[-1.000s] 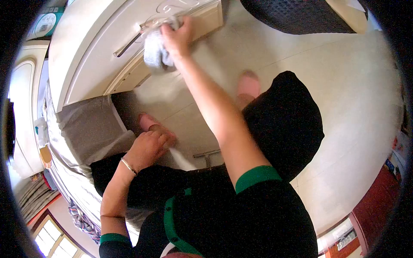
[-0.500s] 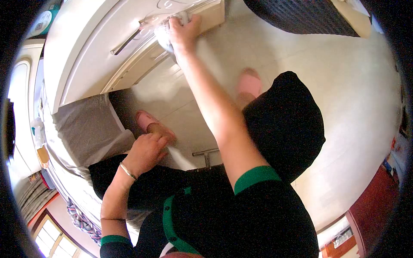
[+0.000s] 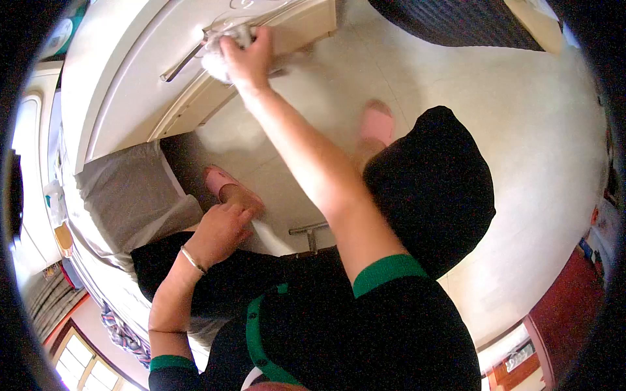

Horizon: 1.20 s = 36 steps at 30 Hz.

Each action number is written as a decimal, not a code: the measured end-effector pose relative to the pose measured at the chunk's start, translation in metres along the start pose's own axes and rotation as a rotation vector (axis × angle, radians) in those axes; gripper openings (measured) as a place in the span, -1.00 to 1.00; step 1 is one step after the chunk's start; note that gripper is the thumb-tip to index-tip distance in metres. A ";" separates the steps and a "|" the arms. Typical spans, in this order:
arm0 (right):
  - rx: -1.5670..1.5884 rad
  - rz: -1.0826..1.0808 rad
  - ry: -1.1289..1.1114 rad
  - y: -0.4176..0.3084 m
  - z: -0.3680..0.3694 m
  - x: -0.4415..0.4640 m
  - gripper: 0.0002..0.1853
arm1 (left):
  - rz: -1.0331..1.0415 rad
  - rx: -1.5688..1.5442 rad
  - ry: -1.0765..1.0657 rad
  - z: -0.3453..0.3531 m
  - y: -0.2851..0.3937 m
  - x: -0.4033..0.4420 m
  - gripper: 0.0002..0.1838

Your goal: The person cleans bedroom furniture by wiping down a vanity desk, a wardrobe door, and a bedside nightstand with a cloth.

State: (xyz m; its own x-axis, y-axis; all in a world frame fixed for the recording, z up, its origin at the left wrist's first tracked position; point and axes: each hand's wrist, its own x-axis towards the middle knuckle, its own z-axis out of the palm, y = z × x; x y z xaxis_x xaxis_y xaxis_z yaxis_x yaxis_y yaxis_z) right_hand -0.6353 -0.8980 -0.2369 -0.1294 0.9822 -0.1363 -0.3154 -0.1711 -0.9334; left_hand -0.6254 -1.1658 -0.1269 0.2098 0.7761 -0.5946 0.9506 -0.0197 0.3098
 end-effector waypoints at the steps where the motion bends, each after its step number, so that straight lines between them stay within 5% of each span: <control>1: -0.018 -0.017 0.047 0.000 0.003 0.000 -0.43 | 0.034 -0.004 0.002 -0.001 0.000 0.001 -0.60; 9: 0.194 0.004 0.204 -0.007 -0.014 0.023 -0.56 | 0.021 -0.018 0.027 0.005 -0.003 -0.004 -0.59; 11: -0.018 -0.227 0.224 -0.015 0.008 0.009 -0.53 | 0.048 0.017 0.026 0.003 -0.001 -0.002 -0.58; 15: -0.066 -0.147 0.066 -0.030 -0.002 0.013 -0.54 | 0.071 -0.005 0.024 -0.005 0.002 0.000 -0.58; 21: -0.030 0.100 0.209 -0.005 -0.033 0.058 -0.51 | 0.045 0.032 0.072 0.002 0.001 -0.008 -0.56; 26: -0.082 -0.104 0.207 -0.010 -0.010 0.028 -0.42 | 0.081 0.047 0.115 0.001 0.007 -0.008 -0.65; 29: -0.010 -0.072 0.037 -0.016 -0.003 0.011 -0.40 | 0.074 0.027 0.068 0.000 0.009 -0.005 -0.65; 31: -0.089 -0.076 0.131 -0.012 -0.015 0.029 -0.45 | 0.079 0.012 0.056 -0.001 0.006 -0.004 -0.60; 33: 0.229 0.042 0.202 -0.017 -0.031 0.044 -0.42 | 0.073 -0.011 0.048 0.002 0.001 -0.004 -0.54; 36: 0.089 -0.007 0.141 -0.016 -0.032 0.041 -0.41 | 0.074 0.004 0.092 0.007 0.000 -0.005 -0.56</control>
State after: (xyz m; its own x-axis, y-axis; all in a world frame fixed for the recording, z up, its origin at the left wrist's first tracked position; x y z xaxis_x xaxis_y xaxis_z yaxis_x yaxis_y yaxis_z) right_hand -0.6055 -0.8526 -0.2384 0.0040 0.9834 -0.1813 -0.3986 -0.1647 -0.9022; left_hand -0.6251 -1.1737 -0.1293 0.2574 0.8272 -0.4995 0.9344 -0.0813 0.3469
